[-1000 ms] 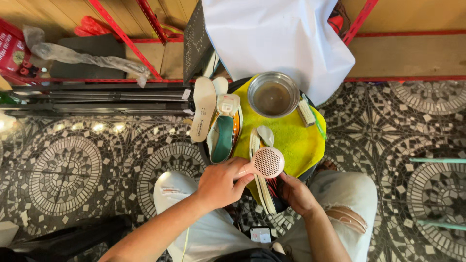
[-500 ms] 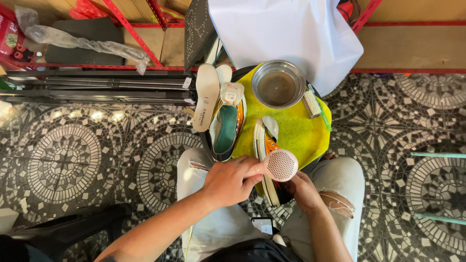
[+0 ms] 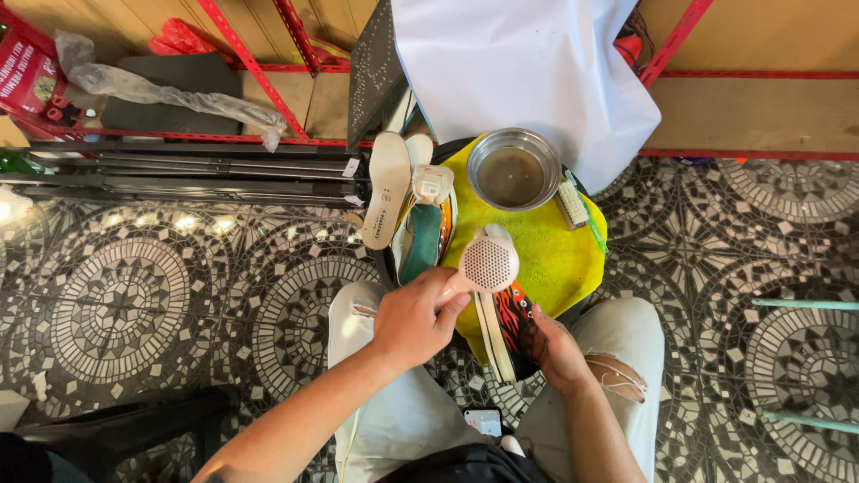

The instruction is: The person uses a handheld electric brush to clean the exterior of a pair of orange and black sneakers. They hold the shoes in their left hand and operate the brush with their right hand, scrubbing the sides, toe, and heel areas.

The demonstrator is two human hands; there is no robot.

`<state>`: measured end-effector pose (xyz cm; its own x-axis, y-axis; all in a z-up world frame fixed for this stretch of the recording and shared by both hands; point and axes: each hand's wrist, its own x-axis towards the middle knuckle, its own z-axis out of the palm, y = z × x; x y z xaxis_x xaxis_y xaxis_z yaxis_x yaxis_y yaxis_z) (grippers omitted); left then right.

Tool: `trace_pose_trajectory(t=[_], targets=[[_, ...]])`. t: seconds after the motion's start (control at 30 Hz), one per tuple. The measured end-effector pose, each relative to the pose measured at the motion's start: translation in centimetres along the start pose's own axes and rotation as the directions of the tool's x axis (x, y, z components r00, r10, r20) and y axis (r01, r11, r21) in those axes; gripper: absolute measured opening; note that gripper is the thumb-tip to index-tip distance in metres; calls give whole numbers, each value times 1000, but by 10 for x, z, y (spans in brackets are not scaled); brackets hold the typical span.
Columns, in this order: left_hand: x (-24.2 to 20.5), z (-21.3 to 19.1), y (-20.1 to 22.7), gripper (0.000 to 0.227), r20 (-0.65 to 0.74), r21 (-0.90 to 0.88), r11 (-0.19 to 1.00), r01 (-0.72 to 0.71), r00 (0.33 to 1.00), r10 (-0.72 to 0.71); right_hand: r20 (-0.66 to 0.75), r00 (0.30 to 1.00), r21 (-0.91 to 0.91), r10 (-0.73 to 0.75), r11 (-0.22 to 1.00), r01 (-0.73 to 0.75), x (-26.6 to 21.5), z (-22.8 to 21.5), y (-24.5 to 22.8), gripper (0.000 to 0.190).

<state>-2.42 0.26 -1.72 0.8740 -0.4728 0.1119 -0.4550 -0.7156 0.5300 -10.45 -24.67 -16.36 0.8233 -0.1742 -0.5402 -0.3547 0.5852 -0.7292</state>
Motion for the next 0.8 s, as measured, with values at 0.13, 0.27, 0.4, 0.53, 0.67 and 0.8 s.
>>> trace_pose_trajectory(t=[0.13,0.27,0.4,0.53,0.67,0.8], targets=[[-10,-1,8,36,30,-16,999,-48,998,48,-14,1000,-5,-26,1000,26,31,-34,32,53],[-21,13,5,35,36,16,999,-43,998,42,-20,998,-3,-58,998,58,53,-49,53,51],[-27,16,2,37,10,51,999,6,1000,-6,-31,994,-5,-108,994,108,31,-35,40,47],[-31,3,23,35,55,-20,999,39,998,-38,40,994,25,-104,994,103,32,-31,28,33],[-43,4,33,37,31,-76,991,108,994,-105,51,998,26,27,999,-29,26,-31,26,35],[-46,-5,45,29,56,-53,990,132,990,-129,49,998,-19,-46,999,47,32,-31,30,27]])
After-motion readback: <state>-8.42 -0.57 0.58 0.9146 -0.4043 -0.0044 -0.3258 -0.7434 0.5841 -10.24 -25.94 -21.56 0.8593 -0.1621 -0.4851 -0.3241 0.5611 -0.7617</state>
